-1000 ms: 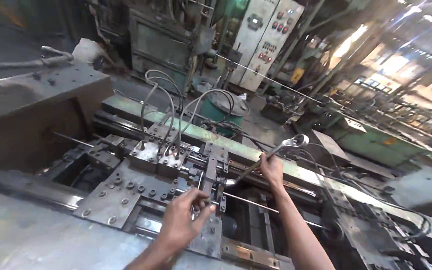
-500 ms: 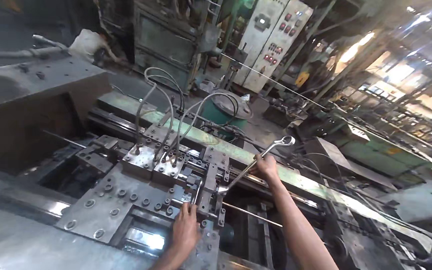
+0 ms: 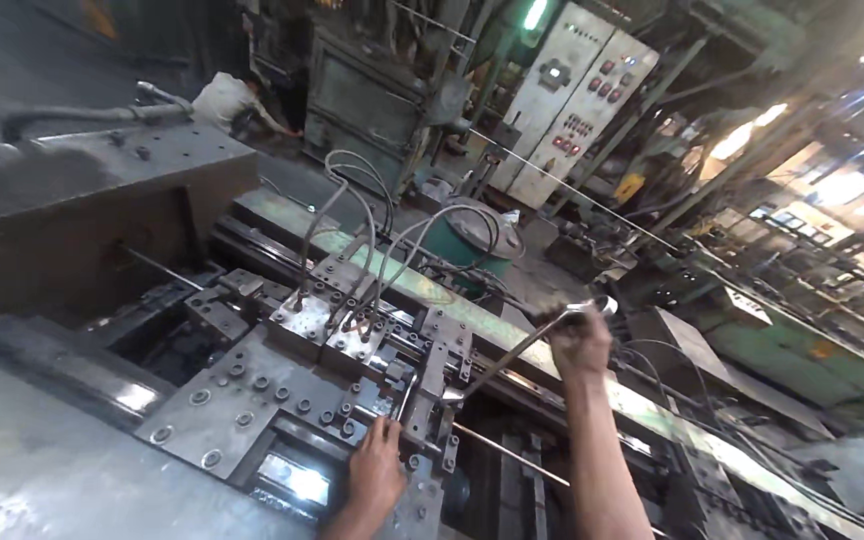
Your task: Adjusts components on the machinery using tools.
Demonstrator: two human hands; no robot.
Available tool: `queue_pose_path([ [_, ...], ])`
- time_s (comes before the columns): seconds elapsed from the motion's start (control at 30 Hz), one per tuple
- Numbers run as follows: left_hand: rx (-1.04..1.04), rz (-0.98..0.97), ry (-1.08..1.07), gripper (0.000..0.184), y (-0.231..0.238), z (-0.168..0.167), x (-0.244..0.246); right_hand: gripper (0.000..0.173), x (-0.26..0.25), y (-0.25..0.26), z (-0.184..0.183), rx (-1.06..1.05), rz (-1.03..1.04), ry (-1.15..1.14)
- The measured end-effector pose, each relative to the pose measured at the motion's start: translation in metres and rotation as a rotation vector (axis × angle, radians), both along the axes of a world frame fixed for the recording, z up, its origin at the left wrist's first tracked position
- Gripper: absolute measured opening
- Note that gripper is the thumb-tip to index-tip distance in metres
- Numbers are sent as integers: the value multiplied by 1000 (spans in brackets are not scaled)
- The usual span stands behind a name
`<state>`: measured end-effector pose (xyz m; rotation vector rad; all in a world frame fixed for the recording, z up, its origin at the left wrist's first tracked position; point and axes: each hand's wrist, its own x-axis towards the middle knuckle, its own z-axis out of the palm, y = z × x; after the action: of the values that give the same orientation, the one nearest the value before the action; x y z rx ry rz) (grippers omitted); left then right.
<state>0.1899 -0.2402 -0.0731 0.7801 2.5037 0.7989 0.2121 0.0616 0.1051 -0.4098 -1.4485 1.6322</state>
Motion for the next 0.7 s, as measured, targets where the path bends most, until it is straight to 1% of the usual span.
queue_pose_path([
  [0.03,-18,-10,-12,58,-1,2,1,51,-3,5,15,-148,65,190],
  [0.07,-26,-18,-23,57,-3,3,3,65,-4,12,27,-268,89,292],
  [0.1,-19,-16,-16,55,-4,3,3,71,-6,19,36,-340,86,324],
  [0.13,-13,-8,4,52,-5,4,3,66,-10,24,43,-365,64,317],
  [0.2,-2,12,47,49,-5,4,4,39,-17,28,47,-324,44,238],
  [0.27,-3,23,59,48,-5,5,7,38,-21,30,48,-302,43,180],
  [0.43,-31,25,72,51,-7,9,9,39,-23,29,47,-332,-17,198],
  [0.6,-8,74,106,47,-6,7,11,37,-17,23,49,-304,-18,188],
  [0.7,46,127,118,55,-1,2,19,37,-7,11,51,-274,-10,202],
])
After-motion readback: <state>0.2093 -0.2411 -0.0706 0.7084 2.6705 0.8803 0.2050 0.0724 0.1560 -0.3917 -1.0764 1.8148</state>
